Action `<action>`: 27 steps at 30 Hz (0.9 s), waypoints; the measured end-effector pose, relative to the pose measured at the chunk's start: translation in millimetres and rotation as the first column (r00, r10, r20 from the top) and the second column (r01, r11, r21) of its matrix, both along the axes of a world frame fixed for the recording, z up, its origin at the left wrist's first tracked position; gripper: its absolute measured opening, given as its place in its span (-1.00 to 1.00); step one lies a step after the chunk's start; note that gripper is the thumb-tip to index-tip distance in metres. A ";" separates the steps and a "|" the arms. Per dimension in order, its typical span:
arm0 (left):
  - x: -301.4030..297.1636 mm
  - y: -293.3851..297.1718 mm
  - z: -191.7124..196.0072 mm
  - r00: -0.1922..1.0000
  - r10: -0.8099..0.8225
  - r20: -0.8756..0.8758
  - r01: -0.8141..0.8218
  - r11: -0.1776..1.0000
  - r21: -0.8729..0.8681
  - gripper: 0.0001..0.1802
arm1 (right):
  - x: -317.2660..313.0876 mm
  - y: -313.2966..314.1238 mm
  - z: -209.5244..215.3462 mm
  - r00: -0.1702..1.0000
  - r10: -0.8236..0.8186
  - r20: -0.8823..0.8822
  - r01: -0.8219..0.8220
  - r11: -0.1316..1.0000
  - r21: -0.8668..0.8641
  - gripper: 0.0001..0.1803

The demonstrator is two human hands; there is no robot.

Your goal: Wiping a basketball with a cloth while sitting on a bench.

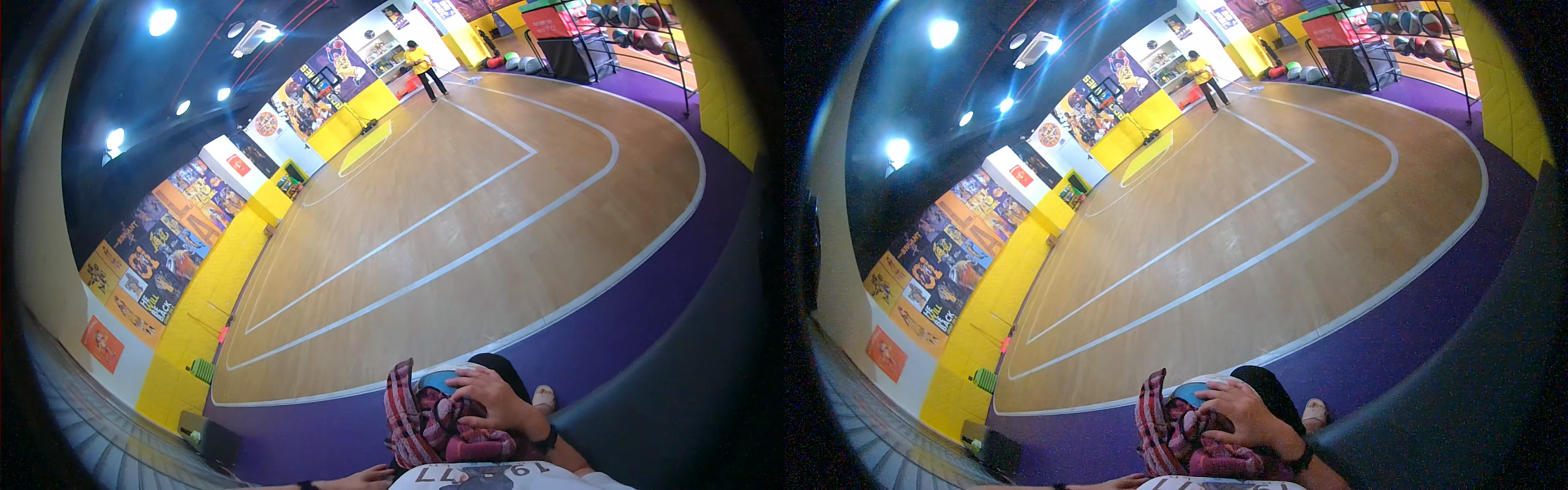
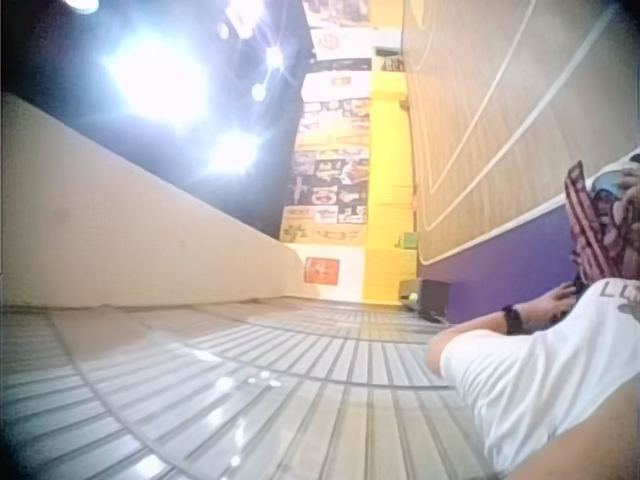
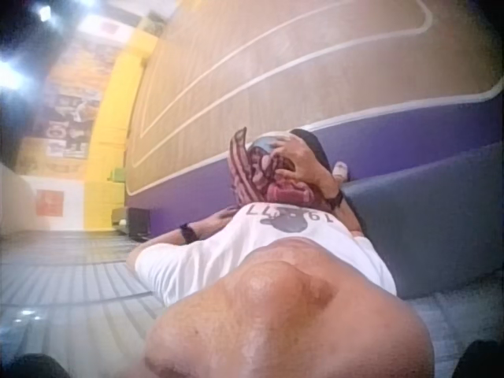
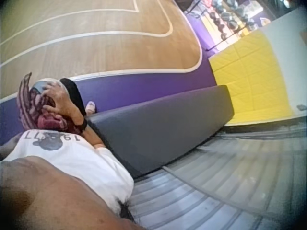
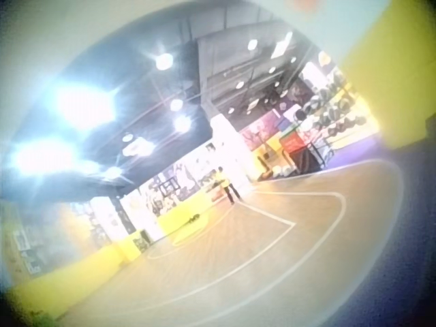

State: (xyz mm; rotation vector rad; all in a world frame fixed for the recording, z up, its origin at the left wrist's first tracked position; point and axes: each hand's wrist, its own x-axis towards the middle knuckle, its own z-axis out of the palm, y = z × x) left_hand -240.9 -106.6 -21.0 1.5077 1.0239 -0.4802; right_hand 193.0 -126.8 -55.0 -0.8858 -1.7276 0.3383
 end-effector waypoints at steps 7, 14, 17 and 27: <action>24.4 -46.9 0.3 0.998 -0.047 0.040 0.010 0.756 0.654 -0.32 | -1.3 3.7 2.4 1.000 0.016 -0.012 -0.016 1.000 -0.013 -0.51; 52.9 -46.4 -12.1 0.996 -0.046 0.077 -0.033 0.617 0.786 -0.43 | 1.6 0.3 2.3 0.997 0.019 -0.072 -0.020 1.000 -0.016 -0.53; 53.3 -47.2 -17.7 0.992 -0.032 0.119 -0.072 0.633 0.771 -0.45 | 0.5 -2.5 3.8 0.997 0.002 -0.076 -0.004 1.000 -0.020 -0.54; 51.8 -48.5 -21.6 0.973 -0.032 0.227 -0.123 0.763 0.634 -0.49 | 2.8 -1.5 4.3 0.998 0.014 -0.059 -0.014 1.000 -0.014 -0.56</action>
